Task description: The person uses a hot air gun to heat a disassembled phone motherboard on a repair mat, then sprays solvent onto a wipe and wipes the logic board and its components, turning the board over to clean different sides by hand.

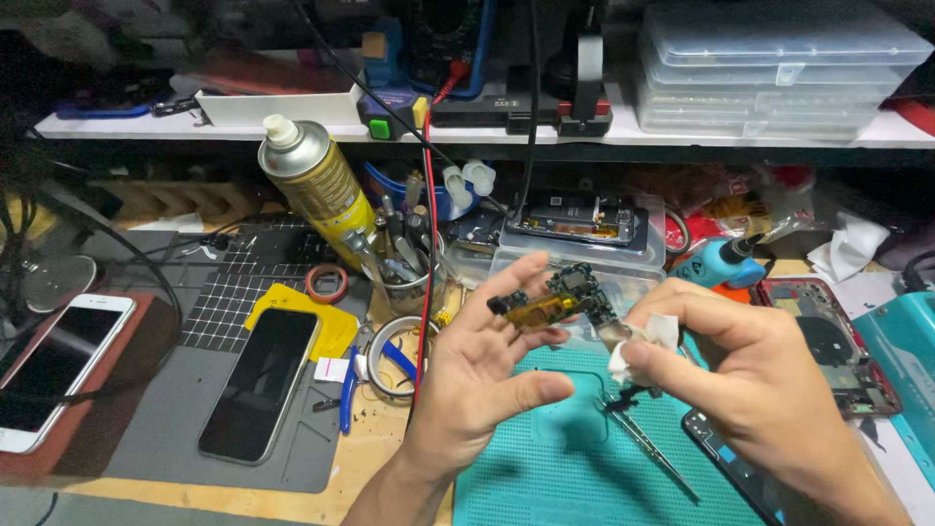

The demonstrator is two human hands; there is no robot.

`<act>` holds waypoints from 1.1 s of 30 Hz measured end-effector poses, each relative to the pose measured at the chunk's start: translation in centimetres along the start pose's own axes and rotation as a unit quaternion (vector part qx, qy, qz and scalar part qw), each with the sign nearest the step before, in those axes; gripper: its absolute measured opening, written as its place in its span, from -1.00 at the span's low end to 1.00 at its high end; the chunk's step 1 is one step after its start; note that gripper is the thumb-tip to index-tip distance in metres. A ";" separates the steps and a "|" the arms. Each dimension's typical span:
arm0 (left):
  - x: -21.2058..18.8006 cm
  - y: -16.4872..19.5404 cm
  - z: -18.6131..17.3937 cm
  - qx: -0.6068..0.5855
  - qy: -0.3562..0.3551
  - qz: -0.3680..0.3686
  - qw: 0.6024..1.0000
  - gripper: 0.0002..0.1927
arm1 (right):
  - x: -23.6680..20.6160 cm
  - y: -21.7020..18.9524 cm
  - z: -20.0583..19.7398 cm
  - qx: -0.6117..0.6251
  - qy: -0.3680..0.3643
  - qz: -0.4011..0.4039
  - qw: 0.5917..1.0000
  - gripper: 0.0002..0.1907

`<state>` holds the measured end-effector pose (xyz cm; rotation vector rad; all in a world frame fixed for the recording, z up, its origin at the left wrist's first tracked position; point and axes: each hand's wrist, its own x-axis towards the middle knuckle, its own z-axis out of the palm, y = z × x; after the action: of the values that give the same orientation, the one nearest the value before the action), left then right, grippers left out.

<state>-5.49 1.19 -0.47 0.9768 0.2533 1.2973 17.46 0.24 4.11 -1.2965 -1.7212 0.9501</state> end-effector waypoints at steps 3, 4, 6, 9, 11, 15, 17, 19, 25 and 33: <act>-0.2 0.2 -0.2 -0.026 -0.037 -0.039 0.998 -0.16 | 0.3 1.4 -0.4 0.131 -0.088 0.053 0.986 -0.86; -0.3 0.3 -0.3 -0.023 -0.044 -0.057 0.997 -0.17 | 0.3 1.7 -0.4 0.172 -0.113 0.058 0.977 -0.84; -0.2 0.0 -0.4 0.097 -0.014 -0.043 0.994 -0.23 | 0.5 2.3 -0.4 0.173 -0.103 0.115 0.973 -0.80; 0.1 -0.6 -0.8 0.103 -0.021 -0.026 0.994 -0.32 | 1.3 2.9 -0.2 0.196 -0.151 0.078 0.966 -0.77; 0.1 -1.0 -1.2 0.091 -0.034 -0.023 0.995 -0.40 | 1.5 3.1 -0.1 0.210 -0.165 0.096 0.959 -0.77; 0.0 -1.6 -1.7 0.100 -0.030 -0.019 0.994 -0.53 | 1.7 3.3 0.2 0.230 -0.159 0.144 0.949 -0.77; 0.1 -1.7 -1.8 0.101 -0.022 -0.019 0.994 -0.52 | 1.6 3.3 0.3 0.234 -0.169 0.124 0.949 -0.76; 0.2 -1.6 -1.8 0.126 -0.017 -0.023 0.992 -0.47 | 1.6 3.3 0.3 0.227 -0.170 0.129 0.950 -0.77; -0.4 -0.4 -2.4 0.085 -0.075 -0.002 0.994 0.01 | 1.6 3.0 0.3 0.246 -0.158 0.142 0.946 -0.76; -0.3 -0.1 -3.7 -0.026 -0.112 -0.073 0.991 -0.01 | 1.8 3.2 0.2 0.253 -0.204 0.123 0.938 -0.73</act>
<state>-7.94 2.65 -2.85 1.0301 0.1143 1.0461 18.22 2.59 1.46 -1.0236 -1.4692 1.7773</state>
